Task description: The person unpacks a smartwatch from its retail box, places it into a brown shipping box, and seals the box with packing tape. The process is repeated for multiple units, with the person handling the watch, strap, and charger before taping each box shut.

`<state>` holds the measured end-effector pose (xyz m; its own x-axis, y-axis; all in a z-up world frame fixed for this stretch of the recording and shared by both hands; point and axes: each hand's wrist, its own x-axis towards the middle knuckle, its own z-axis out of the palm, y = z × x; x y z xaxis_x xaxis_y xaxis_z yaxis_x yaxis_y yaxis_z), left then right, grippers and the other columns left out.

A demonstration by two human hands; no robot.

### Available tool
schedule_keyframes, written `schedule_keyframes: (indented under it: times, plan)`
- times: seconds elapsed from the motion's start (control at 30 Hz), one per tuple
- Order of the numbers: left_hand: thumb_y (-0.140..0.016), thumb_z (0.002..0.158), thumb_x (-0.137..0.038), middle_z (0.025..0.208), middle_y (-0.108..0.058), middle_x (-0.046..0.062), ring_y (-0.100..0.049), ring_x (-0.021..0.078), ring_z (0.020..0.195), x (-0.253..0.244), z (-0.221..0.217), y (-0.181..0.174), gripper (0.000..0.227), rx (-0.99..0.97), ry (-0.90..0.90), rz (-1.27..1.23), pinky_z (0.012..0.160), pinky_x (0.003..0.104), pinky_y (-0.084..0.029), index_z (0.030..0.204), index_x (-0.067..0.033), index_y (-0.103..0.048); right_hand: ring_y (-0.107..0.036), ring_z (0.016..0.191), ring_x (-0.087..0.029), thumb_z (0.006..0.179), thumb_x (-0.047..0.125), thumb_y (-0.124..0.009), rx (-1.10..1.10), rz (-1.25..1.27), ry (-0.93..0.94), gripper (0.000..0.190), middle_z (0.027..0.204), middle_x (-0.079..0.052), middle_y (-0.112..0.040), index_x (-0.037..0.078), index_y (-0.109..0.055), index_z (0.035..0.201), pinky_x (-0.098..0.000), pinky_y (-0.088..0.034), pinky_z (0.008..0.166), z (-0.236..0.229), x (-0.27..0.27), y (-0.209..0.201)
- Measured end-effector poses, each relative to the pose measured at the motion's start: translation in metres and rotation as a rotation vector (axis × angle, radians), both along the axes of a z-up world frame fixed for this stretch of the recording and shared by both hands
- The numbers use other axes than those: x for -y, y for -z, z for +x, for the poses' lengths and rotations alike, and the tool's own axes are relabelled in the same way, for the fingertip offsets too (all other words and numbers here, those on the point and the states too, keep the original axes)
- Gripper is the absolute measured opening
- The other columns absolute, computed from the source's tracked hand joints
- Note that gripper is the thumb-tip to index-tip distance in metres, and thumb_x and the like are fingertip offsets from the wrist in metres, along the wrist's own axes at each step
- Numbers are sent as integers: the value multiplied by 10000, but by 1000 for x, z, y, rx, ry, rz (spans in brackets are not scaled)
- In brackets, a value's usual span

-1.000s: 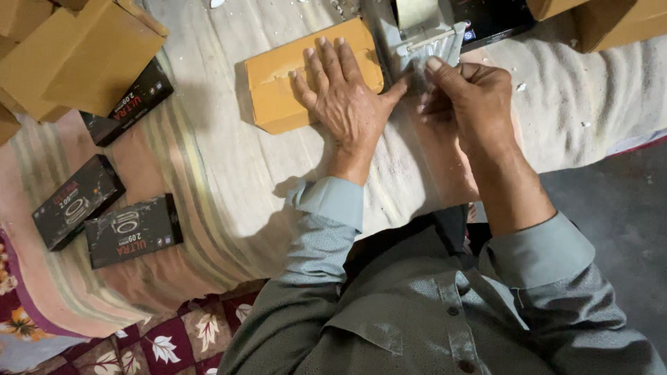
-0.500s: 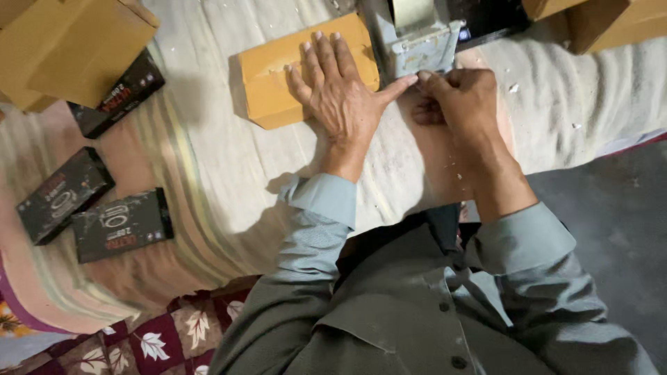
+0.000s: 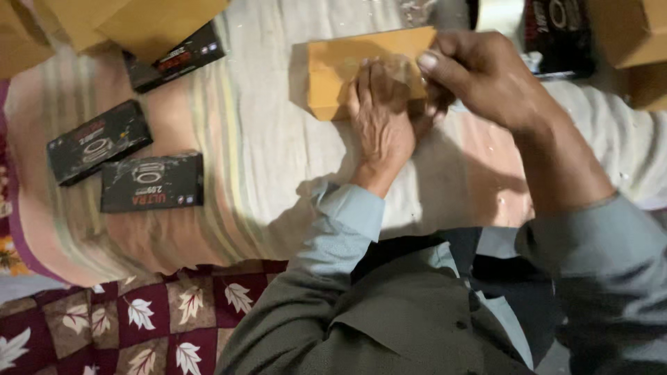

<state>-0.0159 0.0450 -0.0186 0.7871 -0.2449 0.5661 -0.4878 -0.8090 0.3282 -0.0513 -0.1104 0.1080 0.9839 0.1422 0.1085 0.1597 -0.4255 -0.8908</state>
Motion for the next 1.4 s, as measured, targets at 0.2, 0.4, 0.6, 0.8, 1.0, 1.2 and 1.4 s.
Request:
schedule_keyframes:
  times: [0.2, 0.4, 0.6, 0.8, 1.0, 1.2, 1.4]
  plan:
    - [-829, 742, -543, 1476, -529, 179, -407, 329, 1443, -57, 8, -26, 891, -1, 35, -4, 1218, 569, -215, 1364, 45, -582, -615, 625, -199, 1089, 257, -558, -132, -390, -151, 357, 726, -112, -637, -53, -643, 934, -370, -512, 587, 91, -11, 12]
    - [-856, 784, -494, 1478, -542, 197, -426, 337, 1464, -74, 10, -11, 842, 33, 72, -83, 1261, 514, -290, 1361, 52, -576, -609, 663, -212, 1060, 311, -545, -213, -546, -347, 380, 735, -121, -658, -21, -680, 934, -405, -506, 642, 148, -17, 35]
    - [-862, 781, -504, 1406, -539, 171, -445, 376, 1428, -74, 9, -8, 820, -29, 55, -184, 1205, 522, -347, 1335, 39, -596, -681, 885, -333, 1009, 411, -576, -246, -793, -325, 394, 953, -185, -743, 53, -731, 1061, -487, -508, 824, 163, -34, 46]
    - [-837, 750, -551, 1373, -543, 184, -433, 404, 1389, -69, 12, -8, 861, 6, 25, -150, 1176, 544, -331, 1314, 57, -606, -669, 1029, -443, 985, 430, -602, -105, -1039, -327, 388, 1083, -206, -734, 86, -759, 1073, -543, -494, 935, 163, -40, 47]
    - [-625, 920, -404, 1254, -604, 160, -539, 337, 1290, -81, 13, -33, 492, -172, 23, -227, 1140, 496, -399, 1209, -6, -655, -649, 1078, -427, 1008, 394, -586, -63, -1141, -277, 392, 1138, -215, -709, 52, -730, 1134, -530, -476, 960, 155, -49, 52]
    - [-537, 913, -293, 1256, -629, 166, -508, 394, 1243, -56, 98, -35, 301, -161, -120, 52, 1029, 595, -409, 1111, -113, -675, -629, 1127, -411, 1031, 359, -571, -39, -1203, -210, 400, 1192, -223, -684, 18, -701, 1195, -517, -459, 984, 142, -44, 56]
    - [-468, 1019, -375, 1226, -627, 116, -516, 358, 1236, -43, 121, -13, 321, -313, -27, 68, 954, 600, -442, 1145, -127, -630, -609, 1176, -395, 1054, 323, -555, -3, -1260, -128, 411, 1247, -232, -659, -16, -672, 1256, -504, -441, 1008, 135, -21, 39]
